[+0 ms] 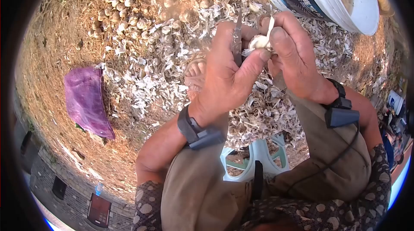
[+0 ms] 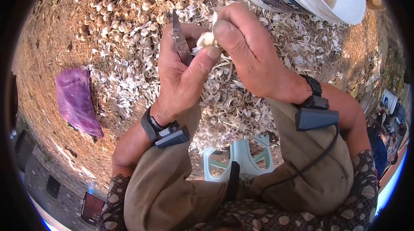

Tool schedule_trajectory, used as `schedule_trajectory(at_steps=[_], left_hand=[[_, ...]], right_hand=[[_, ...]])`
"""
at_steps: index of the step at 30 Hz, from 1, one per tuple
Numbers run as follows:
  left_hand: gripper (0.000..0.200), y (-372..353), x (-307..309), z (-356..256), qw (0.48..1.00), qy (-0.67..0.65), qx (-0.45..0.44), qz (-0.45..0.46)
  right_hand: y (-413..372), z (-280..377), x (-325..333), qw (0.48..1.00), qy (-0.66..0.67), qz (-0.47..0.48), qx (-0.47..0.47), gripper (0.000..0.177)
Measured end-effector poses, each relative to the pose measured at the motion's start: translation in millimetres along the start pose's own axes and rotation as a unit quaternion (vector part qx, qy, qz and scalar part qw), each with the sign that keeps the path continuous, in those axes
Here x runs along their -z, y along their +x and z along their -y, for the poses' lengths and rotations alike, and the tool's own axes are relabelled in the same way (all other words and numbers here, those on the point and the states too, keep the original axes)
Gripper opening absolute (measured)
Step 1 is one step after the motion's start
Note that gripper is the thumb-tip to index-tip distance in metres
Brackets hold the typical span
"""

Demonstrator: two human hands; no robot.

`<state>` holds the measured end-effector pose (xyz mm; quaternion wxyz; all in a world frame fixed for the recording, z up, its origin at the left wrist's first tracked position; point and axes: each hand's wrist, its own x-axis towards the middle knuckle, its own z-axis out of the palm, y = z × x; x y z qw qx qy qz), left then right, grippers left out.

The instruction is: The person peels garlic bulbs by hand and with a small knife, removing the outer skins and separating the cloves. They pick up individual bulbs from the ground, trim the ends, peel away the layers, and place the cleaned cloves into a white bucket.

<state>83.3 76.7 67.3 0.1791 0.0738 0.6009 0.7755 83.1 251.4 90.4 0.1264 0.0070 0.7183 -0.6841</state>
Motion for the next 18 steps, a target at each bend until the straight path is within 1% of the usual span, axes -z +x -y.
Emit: schedule_trajectory(at_steps=[4, 7, 10, 11, 13, 14, 16, 17, 18], left_hand=[[0.034, -1, 1, -5, 1.000, 0.027, -0.014, 0.007], [0.034, -2, 3, -4, 1.000, 0.022, -0.012, 0.008], [0.034, -1, 7, -3, 0.996, 0.074, -0.033, 0.023], [0.033, -1, 8, 1, 0.993, 0.101, -0.061, 0.024], [0.031, 0, 8, 9, 0.981, 0.154, -0.119, 0.029], [0.030, -1, 8, 10, 0.987, 0.125, -0.098, 0.023], [0.028, 1, 6, 2, 0.996, 0.068, -0.057, 0.012], [0.028, 2, 5, -1, 1.000, 0.006, -0.010, 0.008], [0.028, 1, 5, -4, 0.998, -0.056, 0.038, 0.003]], right_hand=[[-1, -4, -2, 1.000, -0.009, -0.011, 0.000, 0.033], [0, -4, -5, 0.999, -0.021, -0.023, -0.012, 0.034], [0, -4, -9, 0.998, -0.009, -0.032, -0.046, 0.037], [1, -4, -10, 0.998, -0.002, -0.035, -0.060, 0.038], [5, -4, -16, 0.993, 0.063, -0.052, -0.081, 0.039], [6, -4, -17, 0.989, 0.095, -0.061, -0.092, 0.040], [9, 4, -9, 0.967, 0.175, -0.021, -0.186, 0.038], [9, 7, -3, 0.949, 0.214, -0.001, -0.230, 0.038], [10, 2, 2, 0.938, 0.240, 0.032, -0.249, 0.039]])
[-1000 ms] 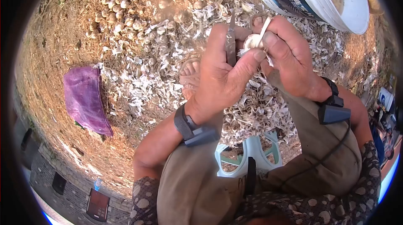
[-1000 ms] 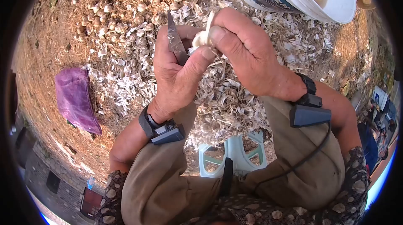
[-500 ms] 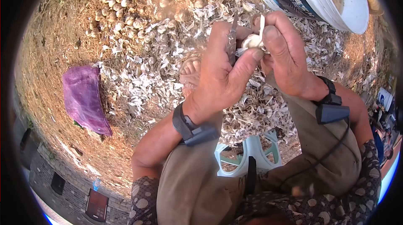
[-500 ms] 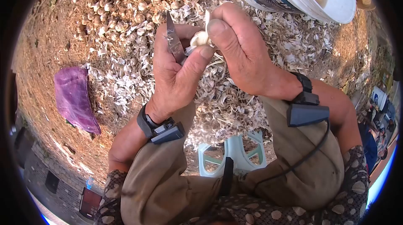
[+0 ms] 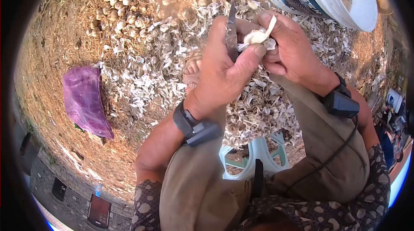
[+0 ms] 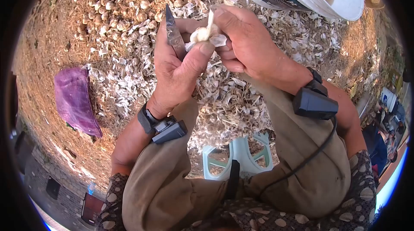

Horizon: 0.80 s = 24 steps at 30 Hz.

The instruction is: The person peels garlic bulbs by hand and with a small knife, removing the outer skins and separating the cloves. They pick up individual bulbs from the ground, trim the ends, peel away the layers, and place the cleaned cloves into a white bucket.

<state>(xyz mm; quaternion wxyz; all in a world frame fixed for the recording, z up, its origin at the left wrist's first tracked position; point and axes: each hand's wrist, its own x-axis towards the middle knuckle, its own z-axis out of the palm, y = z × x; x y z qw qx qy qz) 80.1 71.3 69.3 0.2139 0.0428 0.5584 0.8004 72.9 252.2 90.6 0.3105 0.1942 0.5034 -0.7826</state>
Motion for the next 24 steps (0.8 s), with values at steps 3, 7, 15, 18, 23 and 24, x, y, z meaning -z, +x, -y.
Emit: schedule_trajectory(at_steps=[3, 7, 15, 18, 23, 24], left_hand=[[0.031, -6, 10, 2, 0.979, -0.151, 0.132, -0.026], [0.034, -7, 16, 5, 0.984, -0.143, 0.098, -0.047], [0.035, -8, 14, -7, 0.996, -0.078, 0.050, -0.004], [0.035, -10, 22, -5, 0.989, -0.121, 0.084, 0.010], [0.038, -13, 23, -11, 0.970, -0.192, 0.146, -0.015], [0.038, -15, 23, -13, 0.966, -0.202, 0.157, -0.027]], right_hand=[[3, -5, 16, 0.995, 0.034, 0.065, -0.066, 0.042], [-1, 2, 3, 0.983, -0.180, 0.019, 0.012, 0.043], [-10, 11, 2, 0.972, -0.203, 0.092, 0.079, 0.038], [-13, 15, 6, 0.979, -0.174, 0.101, 0.036, 0.031], [-18, 21, 6, 0.979, -0.170, 0.109, 0.004, 0.028], [-19, 18, 12, 0.982, -0.143, 0.122, 0.010, 0.027]])
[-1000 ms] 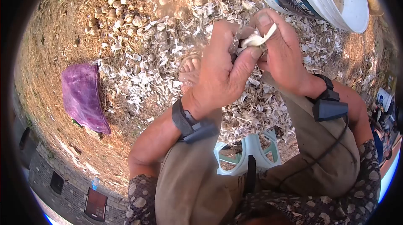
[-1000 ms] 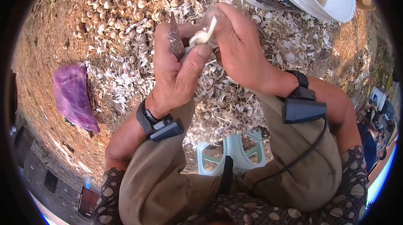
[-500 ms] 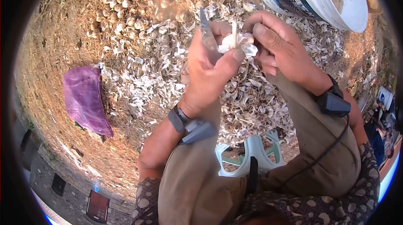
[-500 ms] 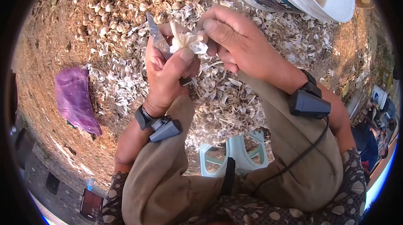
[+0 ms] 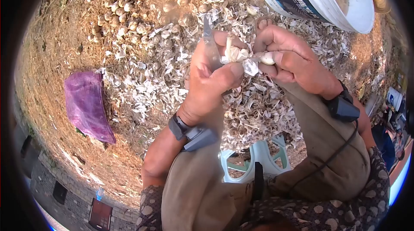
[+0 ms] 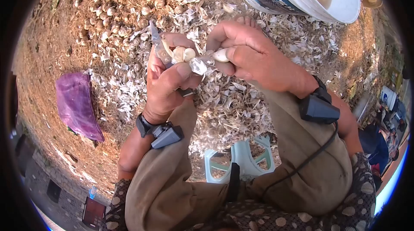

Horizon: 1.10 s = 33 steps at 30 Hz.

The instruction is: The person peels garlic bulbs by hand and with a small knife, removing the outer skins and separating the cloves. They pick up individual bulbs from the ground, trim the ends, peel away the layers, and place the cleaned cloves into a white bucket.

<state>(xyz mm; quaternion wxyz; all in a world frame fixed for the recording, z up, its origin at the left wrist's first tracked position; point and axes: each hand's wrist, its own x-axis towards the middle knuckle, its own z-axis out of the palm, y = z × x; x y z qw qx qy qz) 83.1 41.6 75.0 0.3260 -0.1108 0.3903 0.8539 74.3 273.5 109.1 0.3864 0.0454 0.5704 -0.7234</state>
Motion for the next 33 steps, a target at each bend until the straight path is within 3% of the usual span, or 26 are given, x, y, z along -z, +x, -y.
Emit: schedule_trajectory(at_steps=[4, 5, 8, 9, 10, 12, 14, 15, 18, 19, 20, 21, 22, 24, 25, 30, 31, 33], left_hand=[[0.036, 5, -4, 2, 0.998, -0.015, -0.054, -0.044], [0.039, 7, 2, 2, 0.998, -0.013, -0.049, -0.040], [0.041, 8, 5, -1, 0.999, -0.011, -0.032, -0.020], [0.041, 7, 2, -2, 0.999, -0.012, -0.026, -0.026], [0.042, 6, -1, -3, 0.999, -0.011, -0.018, -0.033], [0.043, 7, 0, 0, 0.999, 0.023, -0.031, 0.007], [0.045, 8, 3, 1, 0.997, 0.049, -0.020, 0.053], [0.044, 8, 1, -1, 0.997, 0.061, -0.023, 0.042], [0.044, 7, -7, -2, 0.993, 0.108, -0.052, -0.003], [0.045, 10, -8, 4, 0.988, 0.131, -0.081, -0.026], [0.046, 13, -9, 7, 0.981, 0.154, -0.111, -0.048], [0.045, 12, -6, 5, 0.982, 0.156, -0.106, -0.023], [0.045, 13, -9, 8, 0.980, 0.155, -0.123, -0.028], [0.045, 12, -16, 14, 0.975, 0.152, -0.158, -0.042], [0.035, 10, -23, 3, 0.972, 0.194, -0.130, -0.014], [0.030, 16, -16, 7, 0.942, 0.255, -0.213, 0.051], [0.029, 16, -14, 6, 0.937, 0.267, -0.216, 0.056], [0.027, 16, -10, 7, 0.919, 0.310, -0.238, 0.058]], right_hand=[[-20, 14, 15, 1.000, -0.028, -0.004, -0.004, 0.026], [-26, 14, 16, 0.999, 0.019, -0.017, 0.023, 0.027], [-42, 37, 39, 0.943, -0.056, -0.183, 0.274, 0.030], [-46, 54, 57, 0.899, -0.071, -0.240, 0.359, 0.031], [-57, 65, 82, 0.818, -0.182, -0.427, 0.340, 0.035], [-65, 73, 131, 0.662, -0.457, -0.518, 0.291, 0.040], [-63, 70, 151, 0.489, -0.631, -0.559, 0.223, 0.043], [-60, 64, 140, 0.508, -0.608, -0.584, 0.178, 0.043], [-48, 49, 95, 0.614, -0.529, -0.506, 0.296, 0.041], [-36, 43, 77, 0.703, -0.443, -0.441, 0.339, 0.036], [-31, 38, 65, 0.805, -0.370, -0.314, 0.340, 0.034], [-25, 37, 34, 0.882, -0.298, -0.274, 0.243, 0.033], [-18, 28, 21, 0.910, -0.275, -0.220, 0.220, 0.032], [-4, 4, 7, 0.940, -0.250, -0.133, 0.188, 0.031], [3, -7, 3, 0.947, -0.248, -0.101, 0.179, 0.030], [25, -27, 6, 0.852, -0.378, -0.096, 0.349, 0.032], [25, -26, 4, 0.859, -0.364, -0.094, 0.349, 0.032], [20, -21, -3, 0.922, -0.261, -0.095, 0.269, 0.031]])
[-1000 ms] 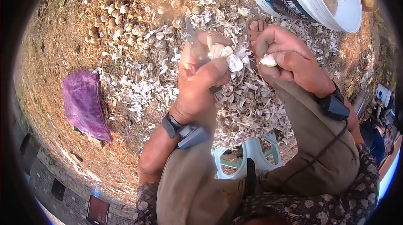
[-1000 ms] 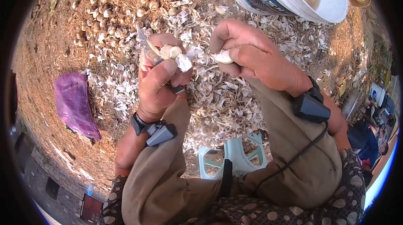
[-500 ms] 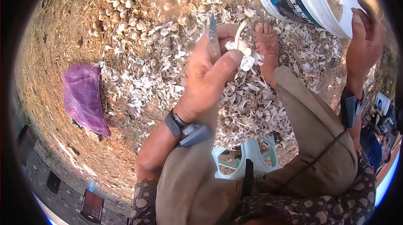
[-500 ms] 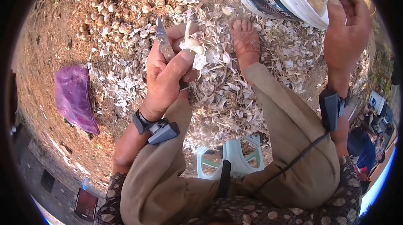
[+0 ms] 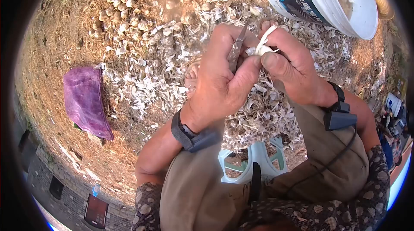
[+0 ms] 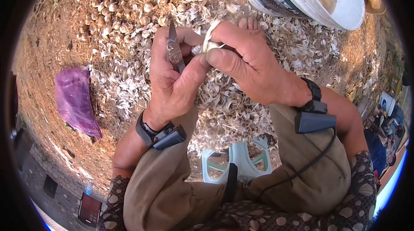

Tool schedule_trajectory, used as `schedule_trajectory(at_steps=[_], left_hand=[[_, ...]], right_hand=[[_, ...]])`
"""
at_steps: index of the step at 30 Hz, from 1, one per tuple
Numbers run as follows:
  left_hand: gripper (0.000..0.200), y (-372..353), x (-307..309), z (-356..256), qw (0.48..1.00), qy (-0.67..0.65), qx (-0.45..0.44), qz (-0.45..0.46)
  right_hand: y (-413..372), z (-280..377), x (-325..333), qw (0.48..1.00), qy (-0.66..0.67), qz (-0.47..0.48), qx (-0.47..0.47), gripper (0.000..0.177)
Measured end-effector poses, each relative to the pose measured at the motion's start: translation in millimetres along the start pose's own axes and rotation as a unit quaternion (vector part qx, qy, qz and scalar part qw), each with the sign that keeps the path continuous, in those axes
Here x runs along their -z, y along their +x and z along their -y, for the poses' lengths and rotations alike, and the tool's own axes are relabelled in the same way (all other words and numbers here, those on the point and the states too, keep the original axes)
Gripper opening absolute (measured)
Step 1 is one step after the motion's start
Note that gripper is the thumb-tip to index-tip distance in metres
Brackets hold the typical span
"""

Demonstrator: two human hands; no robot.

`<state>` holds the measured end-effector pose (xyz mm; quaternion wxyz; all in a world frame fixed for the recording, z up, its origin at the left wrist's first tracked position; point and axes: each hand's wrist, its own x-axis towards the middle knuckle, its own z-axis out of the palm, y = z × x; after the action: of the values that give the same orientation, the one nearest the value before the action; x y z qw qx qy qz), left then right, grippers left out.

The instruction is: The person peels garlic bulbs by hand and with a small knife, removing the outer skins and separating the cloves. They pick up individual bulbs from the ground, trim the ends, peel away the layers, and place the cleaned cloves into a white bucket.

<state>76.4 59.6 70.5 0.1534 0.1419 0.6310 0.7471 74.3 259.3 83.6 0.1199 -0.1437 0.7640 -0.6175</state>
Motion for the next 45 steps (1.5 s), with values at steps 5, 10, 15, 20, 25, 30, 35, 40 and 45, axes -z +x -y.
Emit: schedule_trajectory(at_steps=[5, 10, 15, 20, 25, 30, 35, 40, 45], left_hand=[[0.024, -5, -1, -5, 0.998, -0.050, 0.038, -0.017], [0.025, -1, 1, -11, 0.972, -0.186, 0.135, -0.050], [0.020, -3, -2, -7, 0.973, -0.138, 0.144, -0.115], [0.014, -3, 4, -5, 0.956, -0.115, 0.153, -0.223], [0.014, -3, 20, 2, 0.964, -0.053, 0.129, -0.226], [0.018, -1, 6, -6, 0.991, 0.067, 0.057, -0.103], [0.026, 2, -4, 7, 0.983, 0.179, 0.025, -0.036], [0.016, 1, -5, 17, 0.985, 0.167, 0.036, -0.022], [0.009, 0, -8, 14, 0.988, 0.120, 0.093, -0.029]], right_hand=[[-5, 18, 0, 0.935, 0.262, 0.019, -0.238, 0.026], [-9, 1, 1, 0.825, 0.466, 0.009, -0.320, 0.029], [-11, -16, 5, 0.825, 0.473, 0.028, -0.307, 0.036], [-16, -19, 11, 0.824, 0.481, 0.065, -0.291, 0.036], [-20, -17, 17, 0.828, 0.503, 0.073, -0.238, 0.034], [-19, -14, 20, 0.846, 0.445, -0.005, -0.294, 0.029], [-12, -4, 11, 0.884, 0.348, -0.031, -0.311, 0.027], [-13, -8, 11, 0.909, 0.308, 0.021, -0.280, 0.026], [-14, -9, 7, 0.912, 0.309, 0.010, -0.269, 0.026]])
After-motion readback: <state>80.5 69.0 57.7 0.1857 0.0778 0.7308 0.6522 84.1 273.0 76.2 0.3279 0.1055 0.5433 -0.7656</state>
